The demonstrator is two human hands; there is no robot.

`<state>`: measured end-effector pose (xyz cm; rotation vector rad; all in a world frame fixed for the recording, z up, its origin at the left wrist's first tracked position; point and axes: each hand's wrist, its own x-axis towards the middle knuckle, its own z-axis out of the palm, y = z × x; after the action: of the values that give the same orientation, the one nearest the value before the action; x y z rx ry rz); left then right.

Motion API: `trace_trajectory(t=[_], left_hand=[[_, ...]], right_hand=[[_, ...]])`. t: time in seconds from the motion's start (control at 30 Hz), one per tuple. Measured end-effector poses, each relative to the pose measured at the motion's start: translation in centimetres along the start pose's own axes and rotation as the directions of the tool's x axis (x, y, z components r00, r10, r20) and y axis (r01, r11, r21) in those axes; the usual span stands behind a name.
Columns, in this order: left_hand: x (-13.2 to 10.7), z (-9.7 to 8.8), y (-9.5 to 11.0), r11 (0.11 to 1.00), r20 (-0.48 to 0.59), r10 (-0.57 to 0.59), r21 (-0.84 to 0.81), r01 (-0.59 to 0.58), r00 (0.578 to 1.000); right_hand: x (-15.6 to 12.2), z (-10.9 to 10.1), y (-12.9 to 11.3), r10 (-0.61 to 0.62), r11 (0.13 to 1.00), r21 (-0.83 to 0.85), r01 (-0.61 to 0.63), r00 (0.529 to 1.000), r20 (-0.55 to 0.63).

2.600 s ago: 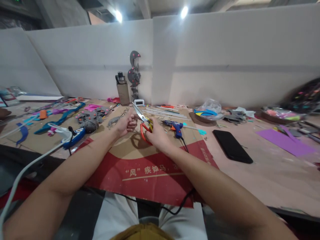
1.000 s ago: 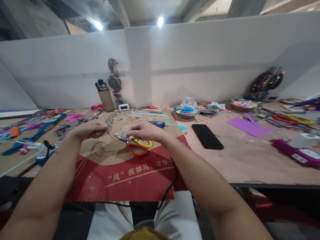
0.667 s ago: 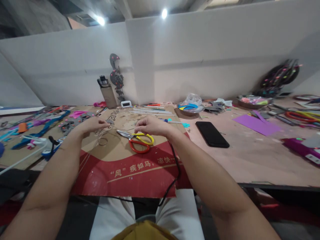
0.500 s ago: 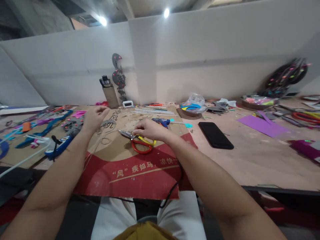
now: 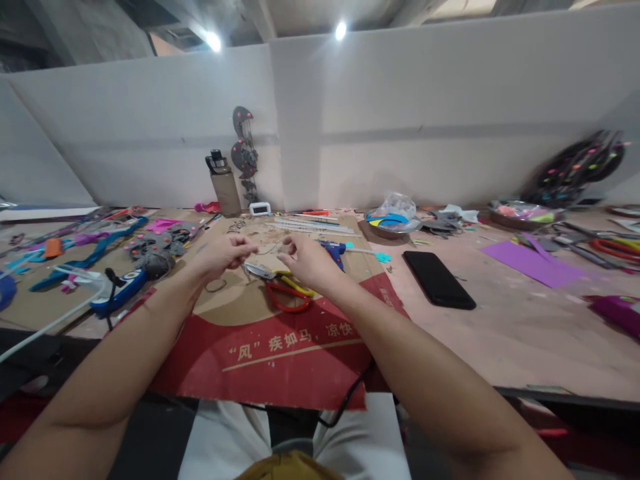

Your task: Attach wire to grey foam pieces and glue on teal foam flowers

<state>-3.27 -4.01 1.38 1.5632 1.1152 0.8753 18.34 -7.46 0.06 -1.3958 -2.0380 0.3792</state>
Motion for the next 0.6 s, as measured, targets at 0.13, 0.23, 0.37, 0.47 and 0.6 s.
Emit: trace_trajectory(t=[0.13,0.23,0.37,0.47,0.6], left_hand=[[1.7,-3.1,-1.3,0.982,-0.198,0.016,-0.180,-0.052,0.980],[2.5,-4.4,-2.3,0.961,-0.251,0.023,-0.260,-0.090,0.968],[2.9,-4.7,-3.2,0.952,-0.351,0.006,-0.284,-0.113,0.936],[3.1,-5.1,-3.4,0.942,-0.391,-0.024,-0.317,-0.110,0.920],[3.0,-5.4,-3.2,0.916,-0.321,-0.034,-0.389,-0.099,0.946]], right_hand=[[-0.8,0.1,-0.4,0.061,0.960,-0.276,0.041,0.934,0.352],[-1.8,0.9,-1.5,0.048,0.873,-0.463,0.155,0.917,0.397],[-2.5,1.9,-2.5,0.054,0.850,-0.505,0.146,0.931,0.360],[-2.4,1.6,-2.1,0.018,0.921,-0.368,0.126,0.931,0.365],[-1.4,-1.0,-0.4,-0.039,0.968,-0.234,0.094,0.973,0.227]])
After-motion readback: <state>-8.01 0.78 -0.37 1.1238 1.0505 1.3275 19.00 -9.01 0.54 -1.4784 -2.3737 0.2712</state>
